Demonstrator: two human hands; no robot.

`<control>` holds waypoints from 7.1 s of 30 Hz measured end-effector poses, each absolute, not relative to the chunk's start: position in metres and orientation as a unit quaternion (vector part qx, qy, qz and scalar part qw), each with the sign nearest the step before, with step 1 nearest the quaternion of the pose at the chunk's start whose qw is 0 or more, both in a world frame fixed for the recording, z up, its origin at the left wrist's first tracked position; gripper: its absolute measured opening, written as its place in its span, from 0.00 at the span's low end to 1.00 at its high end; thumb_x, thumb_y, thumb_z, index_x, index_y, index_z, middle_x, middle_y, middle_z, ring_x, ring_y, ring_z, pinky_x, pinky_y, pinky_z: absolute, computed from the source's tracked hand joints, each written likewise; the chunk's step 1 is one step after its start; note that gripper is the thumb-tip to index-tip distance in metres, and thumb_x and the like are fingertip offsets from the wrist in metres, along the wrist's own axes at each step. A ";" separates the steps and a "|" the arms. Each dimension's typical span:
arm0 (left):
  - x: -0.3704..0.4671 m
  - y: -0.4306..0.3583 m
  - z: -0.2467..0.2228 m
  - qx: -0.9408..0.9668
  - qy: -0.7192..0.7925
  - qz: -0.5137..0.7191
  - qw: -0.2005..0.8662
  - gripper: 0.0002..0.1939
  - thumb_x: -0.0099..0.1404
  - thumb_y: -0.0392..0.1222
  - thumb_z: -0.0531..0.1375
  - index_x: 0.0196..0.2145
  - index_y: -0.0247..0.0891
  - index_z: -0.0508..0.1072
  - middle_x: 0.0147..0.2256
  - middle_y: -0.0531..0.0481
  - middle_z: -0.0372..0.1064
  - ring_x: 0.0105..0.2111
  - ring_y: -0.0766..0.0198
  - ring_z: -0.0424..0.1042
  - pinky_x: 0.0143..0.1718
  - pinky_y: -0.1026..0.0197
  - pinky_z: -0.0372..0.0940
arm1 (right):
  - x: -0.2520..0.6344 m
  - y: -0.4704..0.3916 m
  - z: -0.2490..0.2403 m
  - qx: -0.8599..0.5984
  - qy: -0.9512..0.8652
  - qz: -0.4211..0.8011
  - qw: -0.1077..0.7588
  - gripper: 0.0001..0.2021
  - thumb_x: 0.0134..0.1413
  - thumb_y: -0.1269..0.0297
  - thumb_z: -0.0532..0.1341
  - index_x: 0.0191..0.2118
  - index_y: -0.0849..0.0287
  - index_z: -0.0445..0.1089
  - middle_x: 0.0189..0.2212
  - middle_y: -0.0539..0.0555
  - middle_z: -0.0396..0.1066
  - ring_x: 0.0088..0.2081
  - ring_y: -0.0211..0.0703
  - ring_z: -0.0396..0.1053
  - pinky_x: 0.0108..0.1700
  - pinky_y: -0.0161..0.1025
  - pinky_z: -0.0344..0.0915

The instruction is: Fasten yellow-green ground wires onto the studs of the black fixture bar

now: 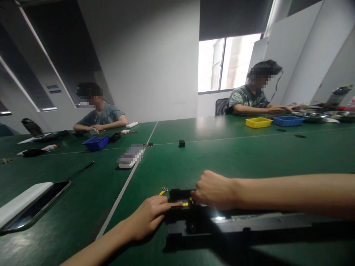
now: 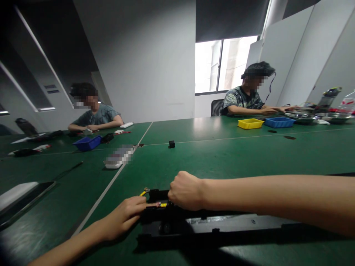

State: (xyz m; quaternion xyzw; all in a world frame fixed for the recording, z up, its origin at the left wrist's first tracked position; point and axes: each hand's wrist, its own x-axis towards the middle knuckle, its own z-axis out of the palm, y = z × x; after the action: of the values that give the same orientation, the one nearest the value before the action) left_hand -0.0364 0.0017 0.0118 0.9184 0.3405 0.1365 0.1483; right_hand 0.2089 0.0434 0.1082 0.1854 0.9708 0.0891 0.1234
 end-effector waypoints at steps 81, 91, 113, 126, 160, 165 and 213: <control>-0.032 -0.001 0.019 0.914 0.344 0.148 0.152 0.28 0.66 0.28 0.47 0.60 0.48 0.59 0.35 0.46 0.67 0.35 0.56 0.68 0.37 0.58 0.61 | 0.240 0.066 0.079 0.163 0.986 0.041 0.005 0.12 0.65 0.60 0.52 0.40 0.52 0.74 0.25 0.50 0.76 0.23 0.37 0.69 0.22 0.35 0.41; -0.032 -0.003 0.020 0.913 0.349 0.136 0.161 0.28 0.65 0.27 0.48 0.60 0.47 0.60 0.35 0.46 0.67 0.34 0.56 0.67 0.36 0.57 0.62 | 0.239 0.053 0.075 0.232 0.973 -0.002 0.002 0.11 0.64 0.61 0.53 0.41 0.52 0.74 0.29 0.51 0.77 0.27 0.40 0.73 0.24 0.33 0.51; -0.033 -0.001 0.017 0.912 0.351 0.137 0.163 0.29 0.65 0.27 0.47 0.61 0.49 0.58 0.35 0.46 0.66 0.35 0.55 0.67 0.37 0.56 0.62 | 0.234 0.042 0.074 0.293 0.956 0.023 -0.002 0.10 0.62 0.63 0.55 0.34 0.54 0.73 0.25 0.51 0.76 0.24 0.40 0.72 0.21 0.35 0.42; -0.036 -0.002 0.017 0.916 0.347 0.144 0.141 0.27 0.67 0.30 0.47 0.59 0.51 0.59 0.37 0.47 0.67 0.37 0.55 0.68 0.38 0.56 0.64 | 0.227 0.035 0.083 0.293 0.954 0.044 0.054 0.07 0.55 0.71 0.58 0.32 0.58 0.74 0.24 0.54 0.75 0.23 0.42 0.72 0.21 0.34 0.43; -0.034 -0.002 0.019 0.913 0.348 0.147 0.155 0.23 0.71 0.34 0.45 0.60 0.48 0.61 0.35 0.45 0.68 0.35 0.55 0.68 0.36 0.57 0.63 | 0.223 0.024 0.085 0.315 0.947 0.047 0.043 0.07 0.56 0.74 0.57 0.36 0.60 0.73 0.25 0.55 0.75 0.25 0.48 0.74 0.21 0.35 0.47; -0.032 -0.002 0.020 0.916 0.345 0.146 0.146 0.24 0.71 0.33 0.45 0.61 0.49 0.60 0.34 0.46 0.67 0.35 0.55 0.67 0.36 0.57 0.63 | 0.223 0.022 0.085 0.309 0.948 0.058 0.050 0.07 0.55 0.74 0.58 0.38 0.60 0.72 0.25 0.54 0.75 0.24 0.48 0.74 0.21 0.35 0.49; -0.032 -0.003 0.021 0.916 0.349 0.142 0.138 0.24 0.70 0.32 0.45 0.61 0.48 0.59 0.35 0.46 0.67 0.34 0.57 0.68 0.38 0.58 0.63 | 0.220 0.008 0.079 0.272 0.958 0.088 0.004 0.08 0.55 0.70 0.56 0.26 0.60 0.68 0.25 0.56 0.66 0.31 0.47 0.65 0.19 0.37 0.45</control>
State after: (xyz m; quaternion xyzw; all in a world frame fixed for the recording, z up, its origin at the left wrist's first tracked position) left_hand -0.0323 -0.0033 0.0208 0.9159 0.3494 0.1416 0.1381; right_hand 0.2197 0.0075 0.0792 0.2722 0.9582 0.0877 0.0036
